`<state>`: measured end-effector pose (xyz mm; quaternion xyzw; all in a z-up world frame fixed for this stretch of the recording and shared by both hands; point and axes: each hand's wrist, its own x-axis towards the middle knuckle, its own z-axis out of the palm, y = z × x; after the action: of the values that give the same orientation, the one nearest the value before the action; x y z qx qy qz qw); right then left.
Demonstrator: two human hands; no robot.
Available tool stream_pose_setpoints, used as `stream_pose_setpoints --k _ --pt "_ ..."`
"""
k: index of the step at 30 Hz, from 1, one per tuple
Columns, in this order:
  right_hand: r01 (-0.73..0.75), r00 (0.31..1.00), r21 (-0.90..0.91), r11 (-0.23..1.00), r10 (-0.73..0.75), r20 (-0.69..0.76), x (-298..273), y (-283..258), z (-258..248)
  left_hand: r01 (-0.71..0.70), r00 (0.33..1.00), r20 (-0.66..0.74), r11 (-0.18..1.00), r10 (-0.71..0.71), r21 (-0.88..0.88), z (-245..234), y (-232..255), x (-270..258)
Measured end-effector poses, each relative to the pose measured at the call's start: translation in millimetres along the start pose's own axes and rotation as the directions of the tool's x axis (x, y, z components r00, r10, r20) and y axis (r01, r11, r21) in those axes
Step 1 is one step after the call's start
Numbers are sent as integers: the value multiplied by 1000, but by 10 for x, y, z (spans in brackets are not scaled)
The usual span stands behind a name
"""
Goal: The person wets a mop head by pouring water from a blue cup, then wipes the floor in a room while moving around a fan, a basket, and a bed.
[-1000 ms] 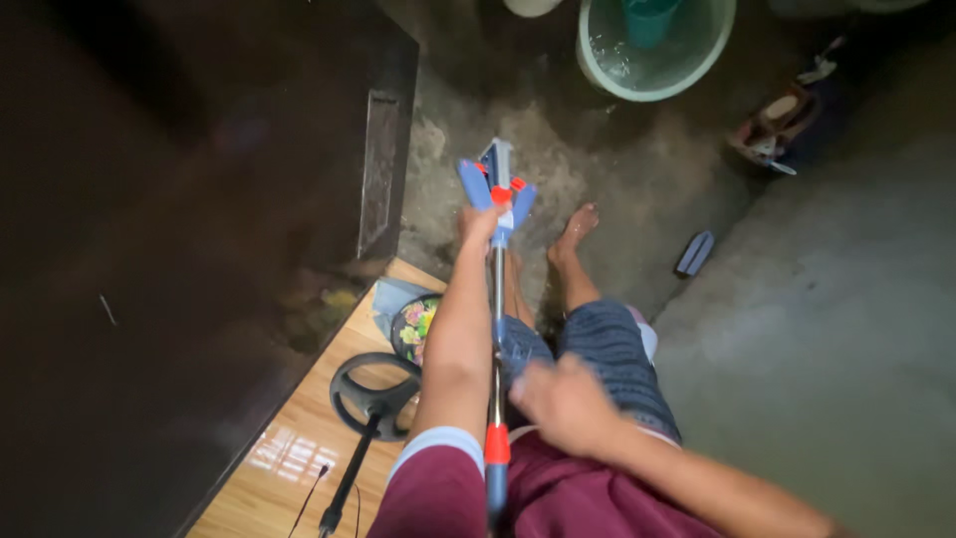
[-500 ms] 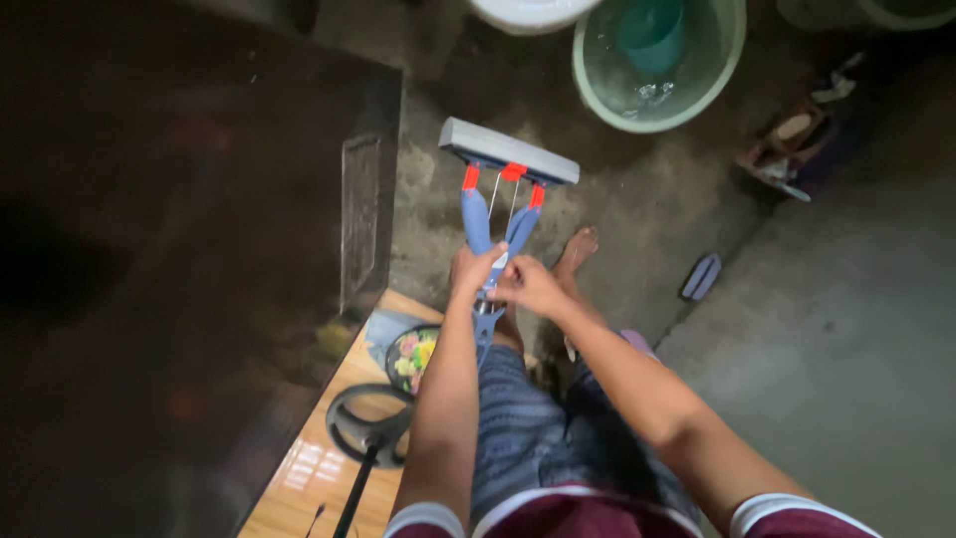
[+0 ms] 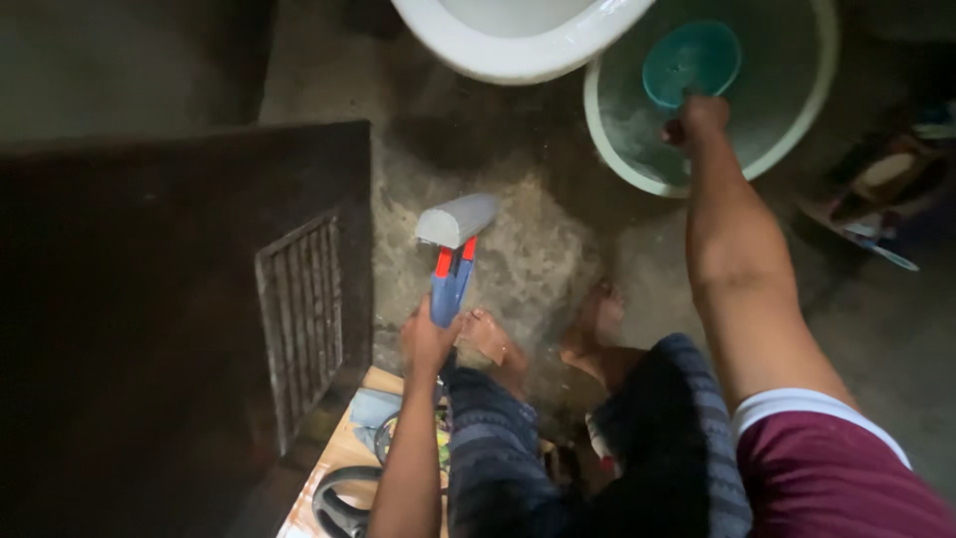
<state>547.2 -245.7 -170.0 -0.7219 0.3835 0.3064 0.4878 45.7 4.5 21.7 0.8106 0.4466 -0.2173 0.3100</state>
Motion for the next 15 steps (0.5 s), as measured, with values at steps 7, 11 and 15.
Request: stream_pose_setpoints --k 7,11,15 --pt "515 695 -842 164 -655 298 442 692 303 -124 964 -230 991 132 49 375 -169 96" --pt "525 780 -667 529 -612 128 119 518 217 -97 976 -185 988 118 116 284 -186 -21" --pt "302 920 -142 943 -249 303 -624 460 -533 -41 991 -121 996 49 74 101 -55 -339"
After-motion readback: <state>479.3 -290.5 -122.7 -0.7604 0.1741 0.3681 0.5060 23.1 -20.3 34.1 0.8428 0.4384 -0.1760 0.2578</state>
